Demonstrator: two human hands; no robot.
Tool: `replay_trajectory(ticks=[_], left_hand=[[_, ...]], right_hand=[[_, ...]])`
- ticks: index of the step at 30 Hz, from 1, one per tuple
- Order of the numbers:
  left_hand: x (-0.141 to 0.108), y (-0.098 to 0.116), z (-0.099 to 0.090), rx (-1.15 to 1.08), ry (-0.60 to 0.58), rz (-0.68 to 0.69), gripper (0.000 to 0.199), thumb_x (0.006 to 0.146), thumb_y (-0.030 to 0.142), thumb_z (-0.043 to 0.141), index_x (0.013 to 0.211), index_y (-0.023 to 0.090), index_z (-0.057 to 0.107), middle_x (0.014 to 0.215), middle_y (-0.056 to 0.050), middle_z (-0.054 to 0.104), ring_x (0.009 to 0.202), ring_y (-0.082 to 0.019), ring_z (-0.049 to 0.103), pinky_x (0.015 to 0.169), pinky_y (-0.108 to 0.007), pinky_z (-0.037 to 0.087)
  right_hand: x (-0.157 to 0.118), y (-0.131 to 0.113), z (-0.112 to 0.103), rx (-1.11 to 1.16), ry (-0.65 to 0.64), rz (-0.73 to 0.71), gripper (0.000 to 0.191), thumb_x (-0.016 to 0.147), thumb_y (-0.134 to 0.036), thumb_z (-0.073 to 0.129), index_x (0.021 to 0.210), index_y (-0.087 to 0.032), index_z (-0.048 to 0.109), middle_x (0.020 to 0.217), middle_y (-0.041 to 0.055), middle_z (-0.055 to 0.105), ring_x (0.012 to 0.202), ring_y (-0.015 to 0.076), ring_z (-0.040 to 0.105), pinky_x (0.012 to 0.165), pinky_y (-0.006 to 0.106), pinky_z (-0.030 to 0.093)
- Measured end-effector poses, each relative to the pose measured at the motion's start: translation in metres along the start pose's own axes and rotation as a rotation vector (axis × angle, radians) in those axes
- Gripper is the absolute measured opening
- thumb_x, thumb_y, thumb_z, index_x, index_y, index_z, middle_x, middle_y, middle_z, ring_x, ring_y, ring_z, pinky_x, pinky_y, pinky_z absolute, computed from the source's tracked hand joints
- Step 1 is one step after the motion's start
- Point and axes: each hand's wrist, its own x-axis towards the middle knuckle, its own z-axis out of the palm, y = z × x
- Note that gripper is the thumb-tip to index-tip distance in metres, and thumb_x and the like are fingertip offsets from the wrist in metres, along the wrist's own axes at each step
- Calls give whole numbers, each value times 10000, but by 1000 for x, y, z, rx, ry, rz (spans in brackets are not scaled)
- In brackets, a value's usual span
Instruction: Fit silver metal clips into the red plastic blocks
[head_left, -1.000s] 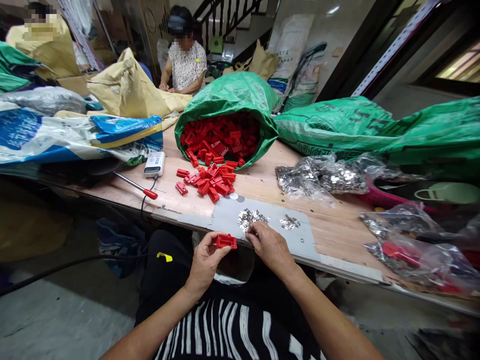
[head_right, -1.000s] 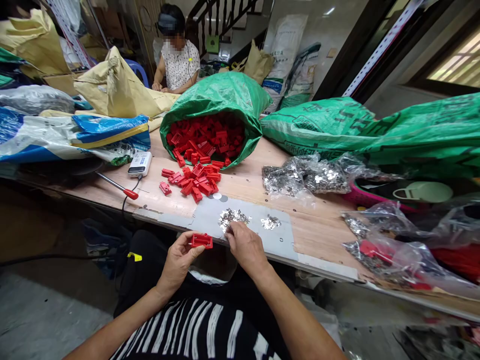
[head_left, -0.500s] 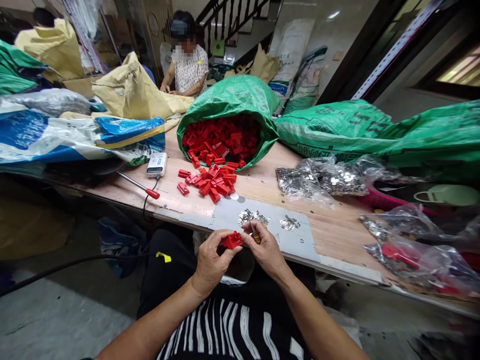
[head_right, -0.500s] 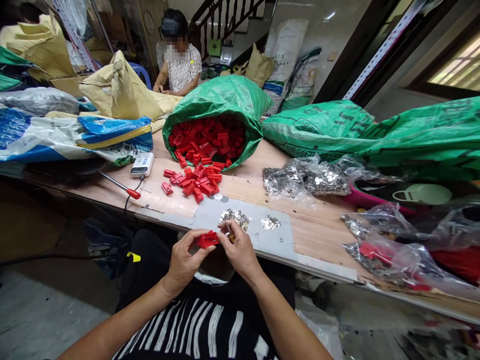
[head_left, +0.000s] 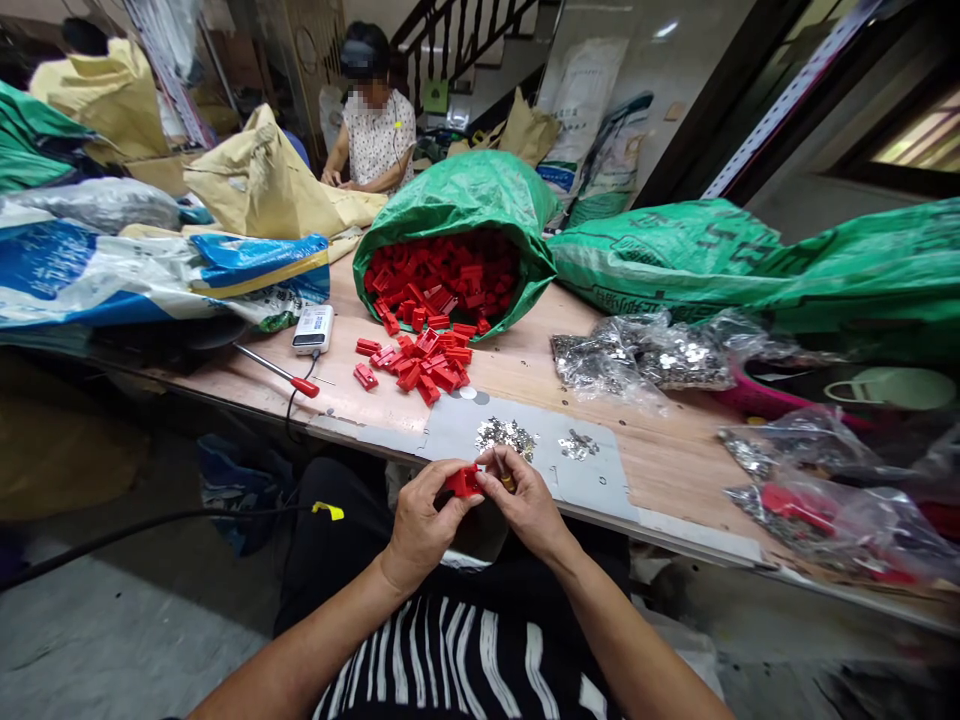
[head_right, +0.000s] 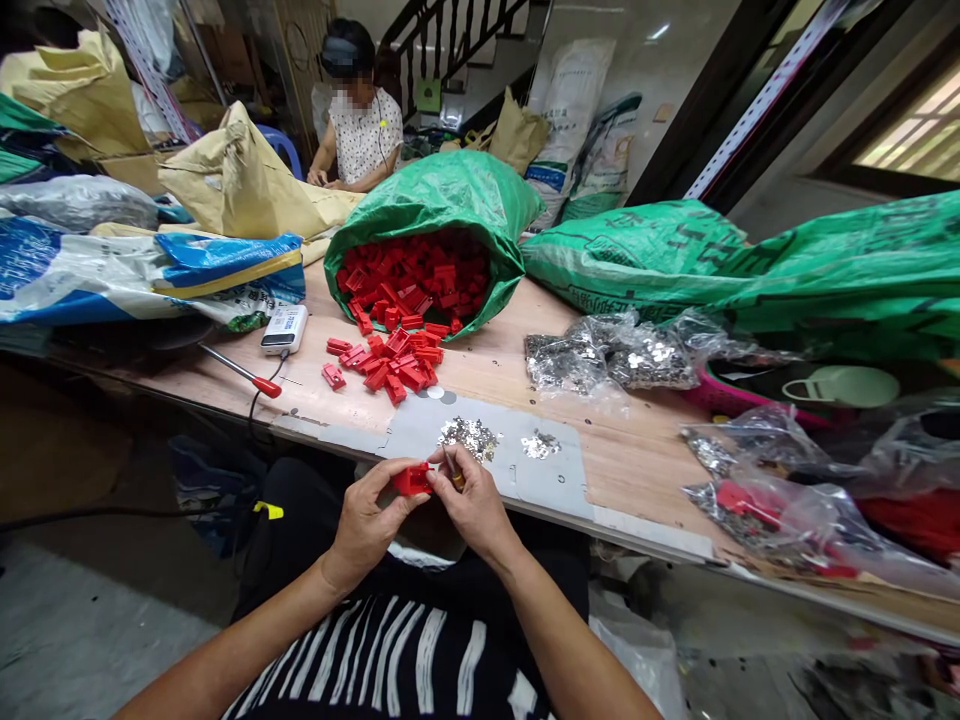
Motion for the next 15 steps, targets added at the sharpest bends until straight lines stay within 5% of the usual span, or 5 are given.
replay_trajectory(ticks=[6, 10, 15], left_hand=[[3, -1, -1, -304, -20, -286, 335, 788, 290, 663, 1095, 170, 605, 1032, -71, 700, 917, -191, 672, 856, -297, 529], [4, 0, -4, -325, -52, -296, 370, 812, 290, 628, 1158, 170, 575, 1046, -72, 692, 925, -185, 662, 864, -303, 522], [11, -4, -9, -185, -94, -203, 368, 839, 264, 589, 1199, 186, 567, 1122, -91, 662, 1001, -197, 640, 911, -335, 508]], right_hand=[[-1, 0, -9, 169, -40, 87, 259, 897, -451, 501, 1017, -222, 521, 788, -23, 486, 661, 112, 460, 585, 226, 376], [-2, -1, -11, 101, -59, 105, 273, 897, -461, 493, 1018, -218, 517, 750, -27, 488, 613, 109, 447, 544, 223, 371], [1, -5, -9, -126, -59, -6, 248, 933, -390, 439, 1068, -214, 551, 874, 22, 568, 796, 159, 540, 707, 275, 458]])
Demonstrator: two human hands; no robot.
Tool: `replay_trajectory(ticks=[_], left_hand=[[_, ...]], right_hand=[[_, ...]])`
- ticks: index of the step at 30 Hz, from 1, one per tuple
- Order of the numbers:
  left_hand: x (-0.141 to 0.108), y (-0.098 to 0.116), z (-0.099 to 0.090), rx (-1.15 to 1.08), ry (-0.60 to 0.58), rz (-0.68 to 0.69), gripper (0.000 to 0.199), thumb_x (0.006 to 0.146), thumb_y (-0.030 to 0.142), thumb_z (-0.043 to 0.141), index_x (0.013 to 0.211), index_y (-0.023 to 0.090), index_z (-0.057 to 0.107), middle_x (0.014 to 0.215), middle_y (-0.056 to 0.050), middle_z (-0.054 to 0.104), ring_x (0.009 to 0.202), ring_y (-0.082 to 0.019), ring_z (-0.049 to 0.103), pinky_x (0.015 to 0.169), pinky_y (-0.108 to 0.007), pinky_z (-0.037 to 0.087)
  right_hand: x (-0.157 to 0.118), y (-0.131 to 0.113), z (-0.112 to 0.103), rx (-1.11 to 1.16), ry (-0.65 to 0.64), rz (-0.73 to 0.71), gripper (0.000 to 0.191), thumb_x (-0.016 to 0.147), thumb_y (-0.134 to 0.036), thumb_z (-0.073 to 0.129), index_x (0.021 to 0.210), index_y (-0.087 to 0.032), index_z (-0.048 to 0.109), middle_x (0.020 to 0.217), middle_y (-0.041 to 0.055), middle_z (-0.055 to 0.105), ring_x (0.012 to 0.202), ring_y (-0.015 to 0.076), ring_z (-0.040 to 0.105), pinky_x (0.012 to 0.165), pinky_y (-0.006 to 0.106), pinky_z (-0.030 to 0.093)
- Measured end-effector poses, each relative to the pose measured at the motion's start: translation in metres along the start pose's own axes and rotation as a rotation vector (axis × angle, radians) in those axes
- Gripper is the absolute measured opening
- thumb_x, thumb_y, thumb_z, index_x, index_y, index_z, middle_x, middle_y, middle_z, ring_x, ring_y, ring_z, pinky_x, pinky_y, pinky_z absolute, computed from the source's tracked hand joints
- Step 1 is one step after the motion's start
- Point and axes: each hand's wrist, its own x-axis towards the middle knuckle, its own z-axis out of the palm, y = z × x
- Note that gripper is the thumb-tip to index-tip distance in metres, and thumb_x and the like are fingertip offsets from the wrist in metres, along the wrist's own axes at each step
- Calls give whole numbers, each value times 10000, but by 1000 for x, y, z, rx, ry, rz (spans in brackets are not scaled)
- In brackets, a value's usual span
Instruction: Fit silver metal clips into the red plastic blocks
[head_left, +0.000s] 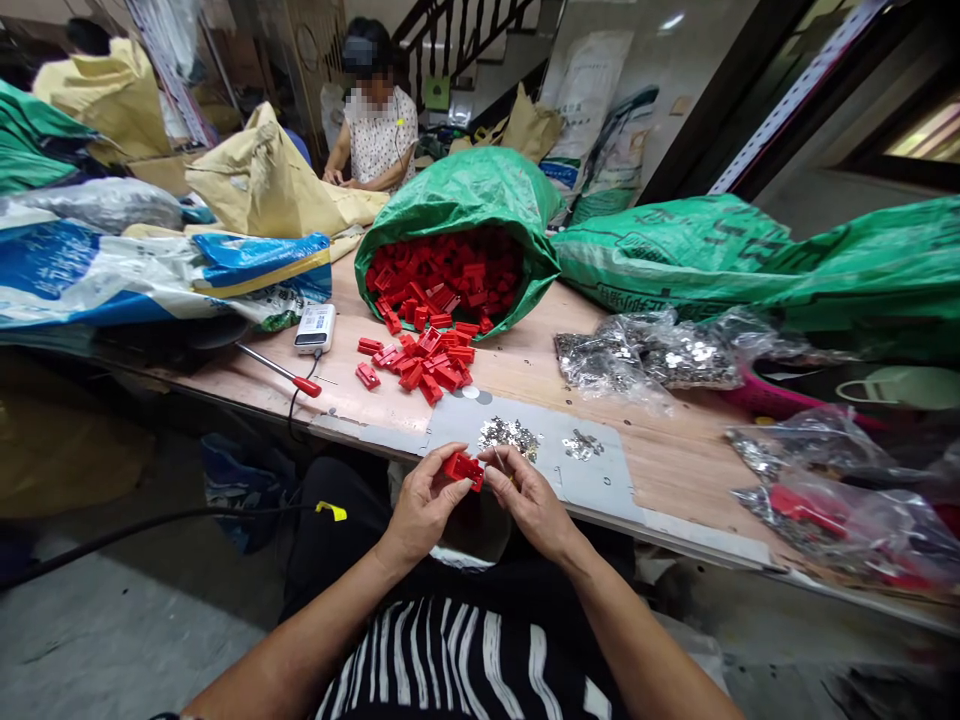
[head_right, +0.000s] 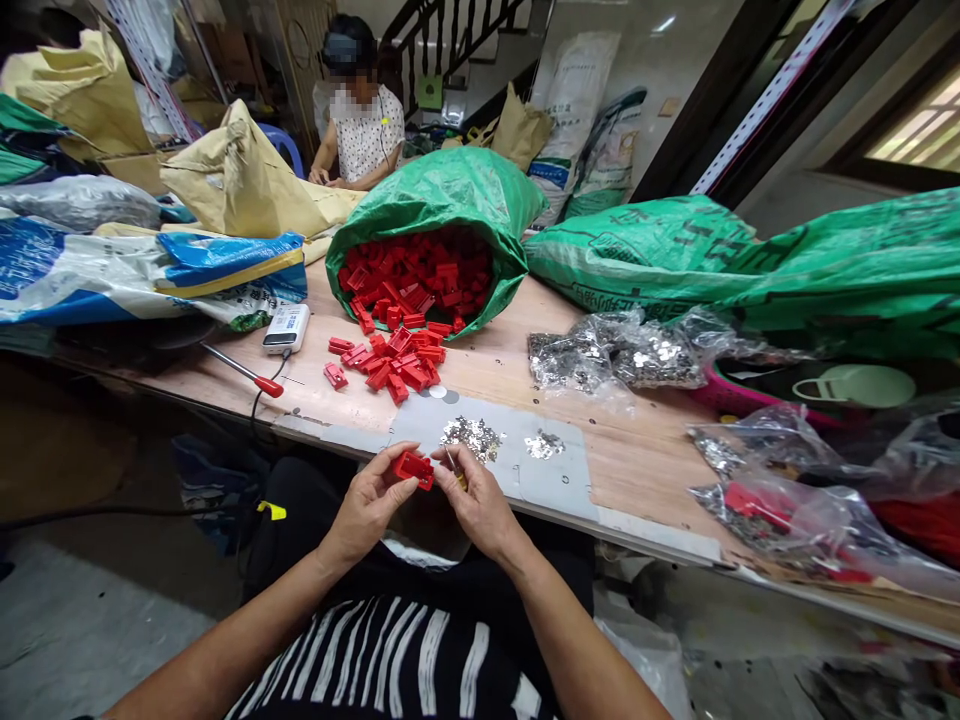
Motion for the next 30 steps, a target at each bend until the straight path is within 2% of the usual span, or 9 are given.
replay_trajectory(ticks=[4, 7, 10, 14, 21, 25, 30], left_hand=[[14, -7, -10, 270, 43, 160, 355, 840, 205, 574, 1195, 202, 574, 1133, -86, 650, 1035, -201, 621, 928, -354, 496], [23, -13, -14, 425, 36, 247, 363, 851, 162, 543, 1211, 202, 554, 1131, -85, 645, 1067, -197, 604, 958, -368, 476], [30, -19, -16, 499, -13, 270, 376, 858, 147, 523, 1230, 202, 533, 1111, -85, 641, 1056, -195, 603, 943, -372, 485], [35, -24, -16, 515, -54, 266, 414, 840, 144, 550, 1251, 191, 524, 1125, -93, 641, 1055, -198, 603, 944, -380, 488], [41, -26, -20, 492, -91, 242, 495, 788, 126, 608, 1264, 241, 533, 1162, -63, 662, 1078, -206, 610, 982, -407, 473], [43, -23, -21, 466, -99, 225, 446, 770, 125, 627, 1196, 250, 583, 1138, -49, 681, 1052, -197, 635, 1017, -416, 449], [45, -20, -21, 453, -108, 214, 387, 757, 125, 638, 1127, 236, 621, 1065, -46, 703, 981, -192, 658, 959, -390, 489]], right_hand=[[7, 0, 2, -219, 19, -128, 282, 940, -268, 396, 1136, -227, 596, 973, 72, 575, 945, 199, 549, 857, 343, 454], [12, 1, 4, -327, 17, -141, 286, 910, -208, 436, 1142, -219, 603, 951, 79, 602, 903, 201, 572, 828, 345, 461], [16, 3, 6, -390, 16, -124, 247, 881, -176, 483, 1097, -209, 598, 932, 57, 644, 846, 186, 597, 788, 329, 462], [19, 6, 6, -429, 19, -146, 161, 862, -158, 509, 968, -202, 622, 874, 35, 656, 811, 169, 606, 755, 301, 459], [23, 8, 3, -450, -12, -161, 162, 849, -148, 525, 928, -197, 658, 879, 54, 655, 826, 177, 606, 771, 316, 469], [25, 11, 4, -453, -36, -167, 167, 845, -142, 535, 925, -202, 669, 894, 57, 667, 844, 183, 612, 786, 323, 474], [27, 10, 3, -444, -50, -139, 163, 847, -144, 540, 917, -198, 677, 890, 58, 674, 841, 185, 620, 779, 321, 477]])
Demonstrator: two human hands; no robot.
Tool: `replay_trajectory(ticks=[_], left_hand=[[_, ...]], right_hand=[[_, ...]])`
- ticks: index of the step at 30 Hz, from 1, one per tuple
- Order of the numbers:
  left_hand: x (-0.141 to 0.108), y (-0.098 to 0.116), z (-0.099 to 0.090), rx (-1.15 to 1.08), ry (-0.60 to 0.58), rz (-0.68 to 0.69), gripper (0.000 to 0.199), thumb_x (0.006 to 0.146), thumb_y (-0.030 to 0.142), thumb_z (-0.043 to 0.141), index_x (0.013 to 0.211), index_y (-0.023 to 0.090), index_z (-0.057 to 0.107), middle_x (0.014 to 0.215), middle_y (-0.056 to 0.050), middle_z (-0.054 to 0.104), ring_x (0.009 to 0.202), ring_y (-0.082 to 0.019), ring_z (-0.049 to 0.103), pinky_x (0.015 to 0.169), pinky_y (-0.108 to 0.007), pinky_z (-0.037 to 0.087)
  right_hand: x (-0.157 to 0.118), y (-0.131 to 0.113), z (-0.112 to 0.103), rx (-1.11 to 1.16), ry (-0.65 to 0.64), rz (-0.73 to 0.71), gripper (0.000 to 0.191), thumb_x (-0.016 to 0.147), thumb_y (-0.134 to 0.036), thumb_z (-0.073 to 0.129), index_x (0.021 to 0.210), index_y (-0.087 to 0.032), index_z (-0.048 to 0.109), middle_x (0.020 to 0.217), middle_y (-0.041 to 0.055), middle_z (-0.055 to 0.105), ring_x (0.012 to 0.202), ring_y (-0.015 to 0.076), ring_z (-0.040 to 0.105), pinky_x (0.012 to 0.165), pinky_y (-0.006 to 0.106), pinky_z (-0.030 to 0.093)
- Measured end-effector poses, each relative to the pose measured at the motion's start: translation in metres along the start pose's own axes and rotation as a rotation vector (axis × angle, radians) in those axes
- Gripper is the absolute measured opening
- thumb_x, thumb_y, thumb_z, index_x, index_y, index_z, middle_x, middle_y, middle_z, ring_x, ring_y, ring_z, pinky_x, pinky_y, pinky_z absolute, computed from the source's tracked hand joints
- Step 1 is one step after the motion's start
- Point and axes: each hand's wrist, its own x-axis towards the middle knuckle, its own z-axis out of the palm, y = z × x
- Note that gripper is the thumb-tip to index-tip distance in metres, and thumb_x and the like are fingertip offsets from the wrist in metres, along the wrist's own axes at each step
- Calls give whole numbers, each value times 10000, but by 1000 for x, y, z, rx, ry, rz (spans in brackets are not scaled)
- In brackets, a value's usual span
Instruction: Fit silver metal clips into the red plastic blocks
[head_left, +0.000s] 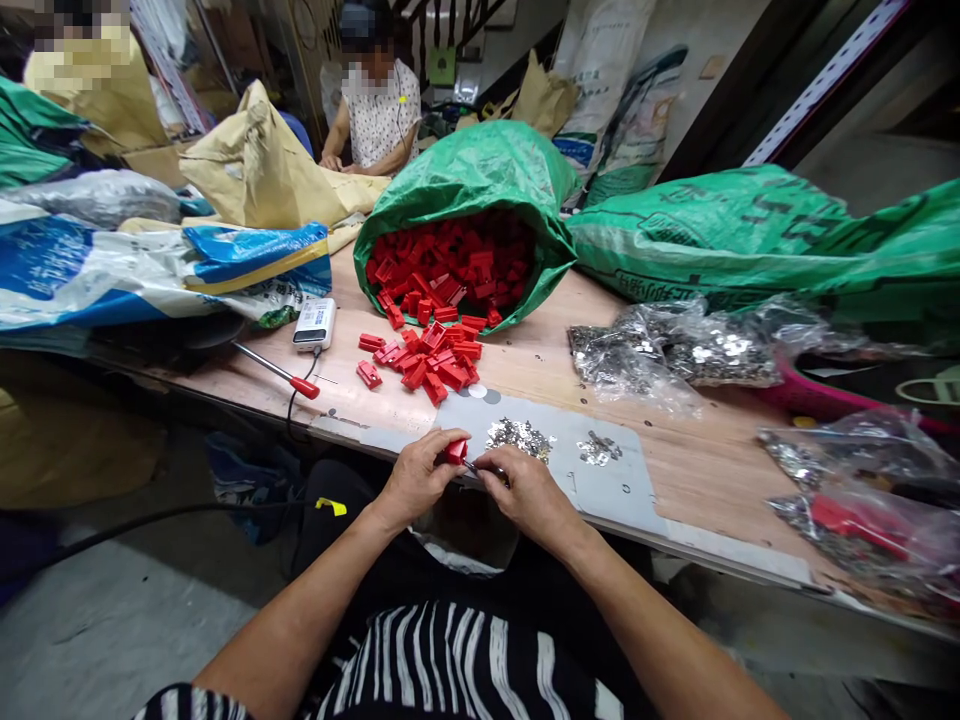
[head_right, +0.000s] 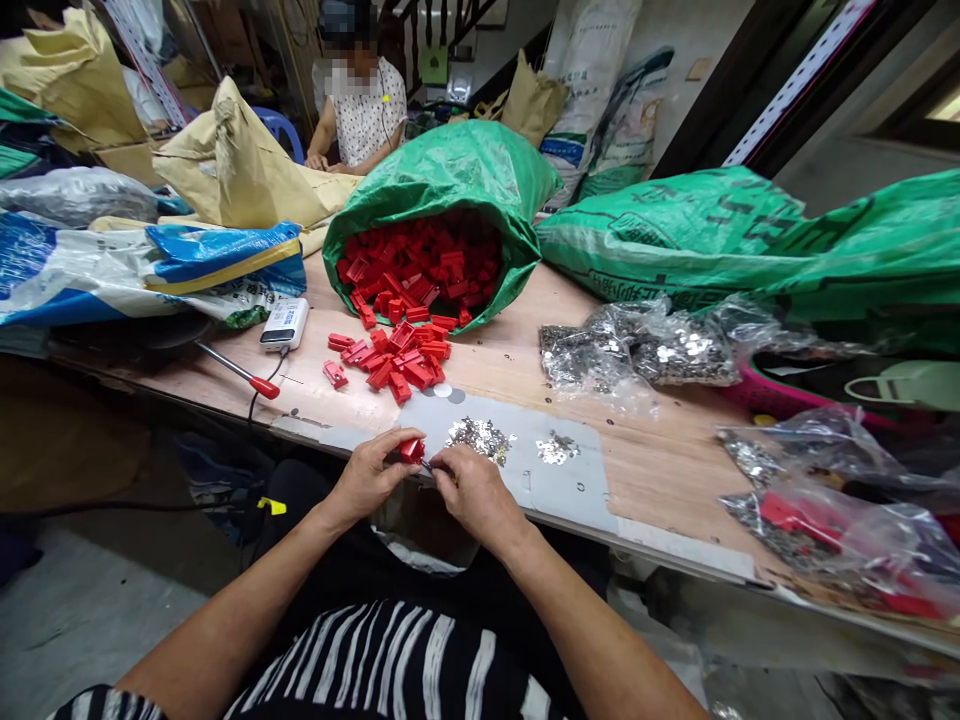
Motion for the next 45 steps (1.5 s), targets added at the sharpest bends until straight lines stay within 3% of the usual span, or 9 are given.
replay_trajectory(ticks=[12, 23, 28, 33, 36, 39, 42, 45], left_hand=[[-1, -3, 1, 8, -13, -11, 373, 769, 166, 642, 1134, 236, 614, 1064, -37, 703, 992, -191, 651, 1013, -416, 445], [-3, -7, 5, -32, -7, -11, 346, 781, 127, 610, 1114, 223, 606, 1040, -53, 690, 944, -187, 646, 859, -346, 515], [-7, -2, 7, -29, 42, -19, 347, 781, 134, 611, 1116, 221, 586, 1037, -50, 680, 952, -185, 637, 864, -338, 504], [-19, 12, 1, -95, 125, -103, 263, 744, 135, 654, 991, 210, 605, 933, -24, 659, 861, -169, 611, 824, -312, 477], [-25, 24, -1, -342, 152, -245, 274, 731, 172, 689, 983, 210, 590, 900, -11, 650, 815, -153, 609, 786, -281, 471], [-26, 34, -2, -831, 148, -415, 247, 762, 221, 687, 981, 200, 573, 886, -4, 664, 814, -135, 635, 796, -256, 470], [-26, 42, -3, -1278, 69, -563, 136, 791, 238, 673, 786, 158, 563, 822, -21, 691, 855, -160, 676, 864, -276, 469], [-29, 47, -3, -1494, 42, -688, 107, 799, 206, 665, 778, 136, 587, 808, -43, 715, 829, -182, 702, 853, -294, 498]], right_hand=[[2, -1, -3, -7, -42, 41, 162, 847, -138, 529, 891, -206, 669, 869, 49, 665, 831, 187, 614, 761, 314, 465], [12, -20, 4, -203, -93, 130, 158, 848, -94, 482, 818, -193, 601, 810, 68, 615, 781, 195, 578, 700, 299, 415], [2, -12, 7, -105, -51, 81, 145, 884, -136, 463, 927, -190, 590, 904, 73, 598, 835, 197, 583, 752, 318, 441], [-12, -6, 1, 112, 47, -25, 204, 935, -207, 402, 1063, -220, 561, 990, 76, 590, 927, 202, 571, 816, 332, 449], [-20, -7, -5, 240, -9, 0, 230, 964, -256, 361, 1140, -221, 505, 888, 43, 603, 782, 171, 569, 735, 308, 451], [-28, -12, -11, 370, -122, -3, 342, 983, -312, 342, 1308, -214, 387, 719, -15, 563, 637, 136, 516, 664, 275, 431], [-33, -18, -15, 448, -182, -45, 469, 983, -367, 353, 1416, -200, 291, 641, -43, 521, 600, 122, 489, 646, 258, 416], [-36, -24, -17, 457, -196, -59, 496, 979, -390, 366, 1432, -196, 307, 624, -46, 517, 582, 115, 482, 622, 246, 405]])
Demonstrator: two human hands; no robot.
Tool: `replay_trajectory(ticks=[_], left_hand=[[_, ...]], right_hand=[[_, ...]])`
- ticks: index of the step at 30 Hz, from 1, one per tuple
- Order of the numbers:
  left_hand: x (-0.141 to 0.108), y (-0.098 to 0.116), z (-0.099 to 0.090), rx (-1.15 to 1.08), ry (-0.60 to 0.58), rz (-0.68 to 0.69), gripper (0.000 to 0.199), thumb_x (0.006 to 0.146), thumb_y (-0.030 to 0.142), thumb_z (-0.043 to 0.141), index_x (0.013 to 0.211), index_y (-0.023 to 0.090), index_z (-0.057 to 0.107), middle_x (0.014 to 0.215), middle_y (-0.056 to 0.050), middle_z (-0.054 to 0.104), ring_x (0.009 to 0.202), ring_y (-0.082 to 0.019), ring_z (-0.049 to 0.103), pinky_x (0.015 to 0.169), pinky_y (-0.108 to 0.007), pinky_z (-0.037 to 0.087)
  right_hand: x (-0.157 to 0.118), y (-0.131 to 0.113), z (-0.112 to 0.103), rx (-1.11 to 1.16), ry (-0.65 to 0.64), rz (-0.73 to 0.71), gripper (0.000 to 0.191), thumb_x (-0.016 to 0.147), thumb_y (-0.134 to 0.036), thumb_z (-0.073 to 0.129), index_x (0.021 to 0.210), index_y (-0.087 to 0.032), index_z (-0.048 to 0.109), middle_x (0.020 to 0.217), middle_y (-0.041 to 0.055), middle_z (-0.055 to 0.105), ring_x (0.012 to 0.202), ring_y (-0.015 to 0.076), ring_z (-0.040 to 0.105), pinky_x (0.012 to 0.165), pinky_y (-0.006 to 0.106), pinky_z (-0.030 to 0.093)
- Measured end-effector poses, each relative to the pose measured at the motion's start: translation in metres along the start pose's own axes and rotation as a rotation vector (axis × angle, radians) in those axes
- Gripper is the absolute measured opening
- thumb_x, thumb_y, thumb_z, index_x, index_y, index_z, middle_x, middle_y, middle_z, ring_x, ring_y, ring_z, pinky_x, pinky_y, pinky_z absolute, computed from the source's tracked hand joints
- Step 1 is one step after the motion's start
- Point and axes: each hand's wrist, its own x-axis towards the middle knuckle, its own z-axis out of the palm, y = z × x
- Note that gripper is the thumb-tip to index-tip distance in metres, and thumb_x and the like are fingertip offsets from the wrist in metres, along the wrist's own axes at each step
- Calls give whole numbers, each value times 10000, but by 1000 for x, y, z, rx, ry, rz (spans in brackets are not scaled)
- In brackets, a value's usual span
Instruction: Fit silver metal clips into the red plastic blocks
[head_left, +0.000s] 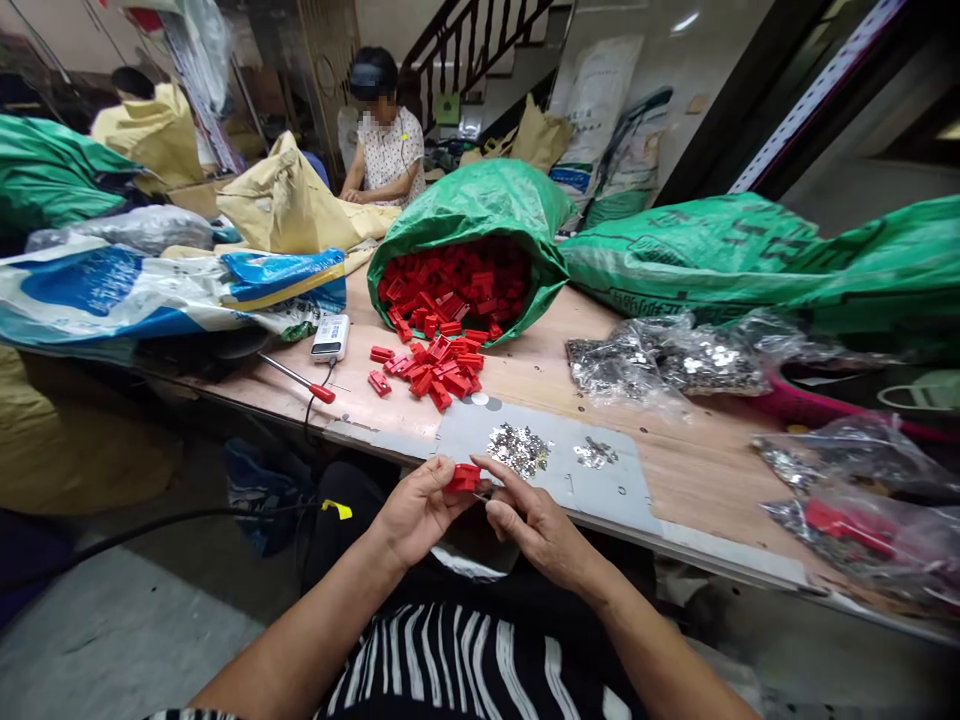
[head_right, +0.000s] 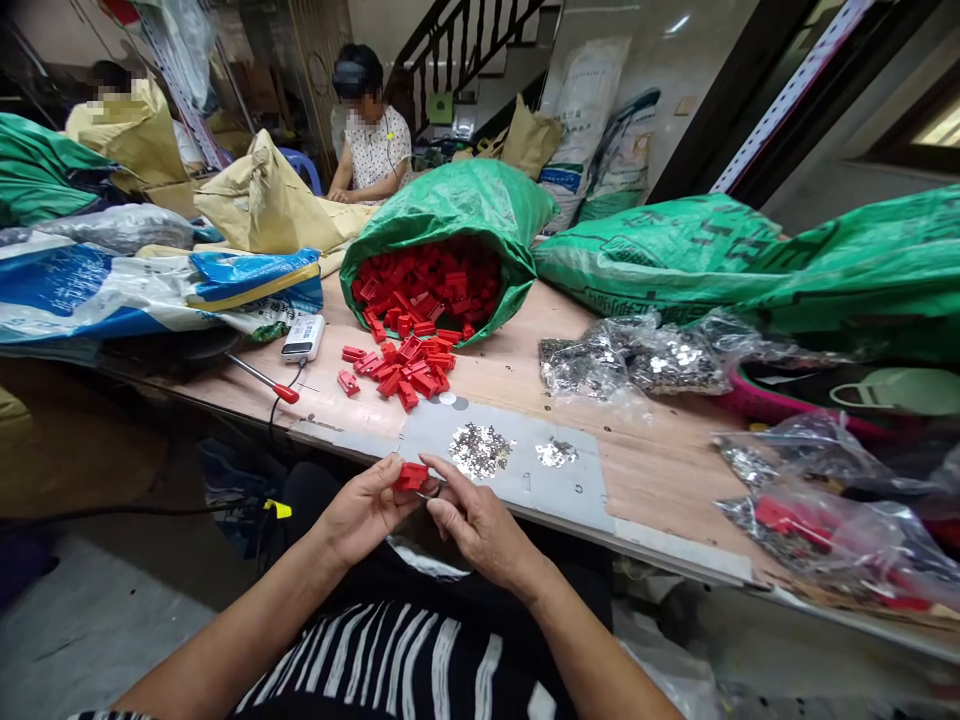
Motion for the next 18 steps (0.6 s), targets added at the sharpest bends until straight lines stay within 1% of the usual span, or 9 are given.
replay_trajectory(ticks=[2, 4, 7, 10, 11, 13, 15, 16, 18], left_hand=[[-2, -1, 2, -63, 22, -54, 78, 839, 187, 611, 851, 111, 620, 828, -70, 728, 802, -181, 708, 818, -295, 520], [-4, -2, 3, -100, 35, -96, 131, 883, 178, 542, 888, 86, 635, 837, -93, 736, 797, -184, 711, 806, -300, 532], [-7, -3, 7, -136, 44, -141, 213, 922, 189, 475, 890, 70, 649, 820, -101, 742, 799, -193, 717, 816, -317, 540], [-10, -3, 10, -161, 47, -148, 257, 938, 197, 446, 866, 69, 656, 809, -98, 744, 788, -188, 718, 829, -327, 542], [-10, -4, 10, -170, 50, -144, 258, 938, 194, 444, 859, 72, 657, 811, -96, 745, 783, -184, 718, 842, -334, 540], [-10, -5, 10, -189, 51, -137, 250, 937, 188, 448, 863, 75, 659, 828, -96, 746, 789, -184, 718, 887, -362, 527], [-10, -8, 9, -203, 45, -136, 237, 932, 187, 458, 879, 75, 660, 846, -100, 747, 810, -191, 718, 936, -391, 504], [-10, -9, 9, -206, 40, -138, 230, 929, 185, 464, 887, 73, 661, 857, -104, 748, 825, -197, 717, 956, -401, 491], [-9, -12, 6, -207, 31, -147, 212, 920, 190, 484, 898, 75, 661, 880, -110, 748, 857, -209, 715, 986, -415, 468]], right_hand=[[0, -2, 0, -6, 5, 2, 493, 973, -396, 384, 1422, -196, 341, 617, -46, 516, 576, 114, 488, 613, 243, 405], [-1, -3, -1, -6, 1, -5, 486, 968, -398, 397, 1409, -194, 369, 617, -43, 517, 573, 114, 493, 608, 241, 411], [-1, -4, -3, -10, -11, -33, 476, 966, -394, 399, 1398, -193, 388, 615, -41, 519, 563, 113, 491, 589, 232, 419], [-2, -6, -4, -65, 5, -42, 444, 968, -374, 399, 1376, -201, 421, 619, -33, 549, 566, 119, 521, 590, 232, 438], [-2, -6, -4, -96, 22, -49, 422, 966, -364, 408, 1356, -208, 446, 657, -18, 583, 614, 130, 560, 630, 241, 457], [-2, -7, -4, -154, 65, -77, 372, 962, -339, 425, 1307, -222, 502, 822, 31, 656, 797, 162, 626, 758, 269, 476], [-2, -7, -3, -186, 103, -103, 333, 959, -319, 434, 1261, -231, 545, 1002, 63, 670, 968, 188, 622, 863, 288, 456], [-2, -6, -3, -184, 115, -108, 321, 962, -314, 427, 1241, -232, 562, 1041, 67, 668, 985, 190, 620, 872, 286, 454], [-1, -4, -3, -153, 128, -99, 312, 969, -320, 404, 1195, -226, 599, 999, 60, 681, 890, 177, 637, 814, 268, 471]])
